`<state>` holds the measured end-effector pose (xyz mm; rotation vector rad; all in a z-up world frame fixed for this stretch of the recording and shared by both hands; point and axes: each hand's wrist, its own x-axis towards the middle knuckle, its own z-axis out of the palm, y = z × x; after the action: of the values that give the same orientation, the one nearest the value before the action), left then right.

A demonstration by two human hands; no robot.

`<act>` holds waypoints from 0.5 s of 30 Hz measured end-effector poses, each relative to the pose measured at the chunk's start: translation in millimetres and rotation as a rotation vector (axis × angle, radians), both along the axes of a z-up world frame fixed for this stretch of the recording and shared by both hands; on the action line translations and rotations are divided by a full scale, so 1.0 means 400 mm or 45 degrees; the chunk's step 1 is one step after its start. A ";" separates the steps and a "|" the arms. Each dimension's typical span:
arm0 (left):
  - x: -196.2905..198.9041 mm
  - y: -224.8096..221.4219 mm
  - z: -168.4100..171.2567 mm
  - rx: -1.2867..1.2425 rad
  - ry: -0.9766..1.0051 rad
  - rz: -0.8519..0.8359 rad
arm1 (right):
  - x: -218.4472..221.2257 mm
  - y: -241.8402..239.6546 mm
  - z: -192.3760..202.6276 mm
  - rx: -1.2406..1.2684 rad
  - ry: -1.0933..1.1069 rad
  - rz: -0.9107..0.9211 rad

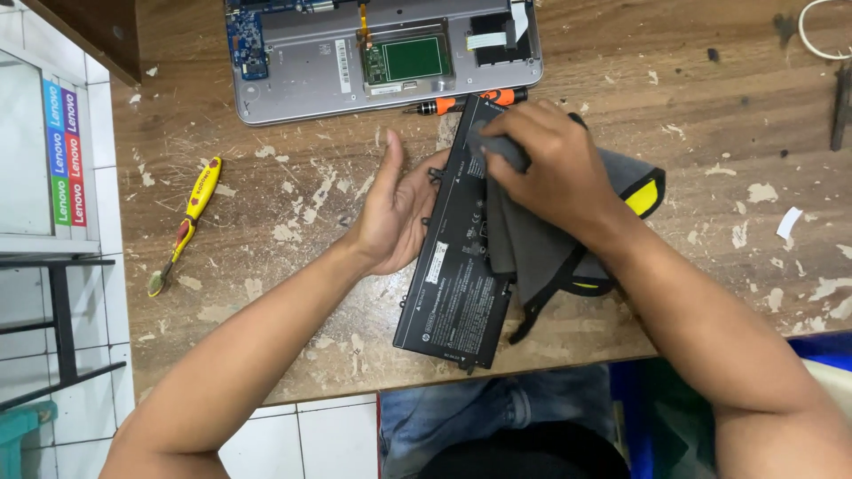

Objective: Cleaning a laptop battery using a microfiber cloth on a repair bench

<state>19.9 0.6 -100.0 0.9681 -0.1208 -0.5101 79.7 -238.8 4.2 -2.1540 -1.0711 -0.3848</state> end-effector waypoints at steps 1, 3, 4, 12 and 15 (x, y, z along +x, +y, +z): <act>-0.013 -0.011 0.049 0.001 -0.004 -0.007 | 0.002 -0.004 -0.008 0.001 -0.004 -0.007; -0.038 -0.032 0.149 -0.067 0.041 0.034 | 0.008 -0.012 -0.023 -0.019 -0.038 -0.054; -0.032 -0.028 0.121 -0.064 0.036 0.027 | -0.015 0.004 -0.001 -0.016 -0.044 -0.061; -0.033 -0.046 0.159 -0.109 -0.041 0.210 | -0.042 0.008 0.026 -0.024 0.126 0.094; -0.019 -0.024 0.145 -0.034 -0.092 0.374 | -0.003 -0.024 0.021 -0.021 0.043 0.044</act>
<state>12.4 -8.9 -42.0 0.9592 -0.0489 -0.2033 78.5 -248.5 12.4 -2.1463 -1.0947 -0.3230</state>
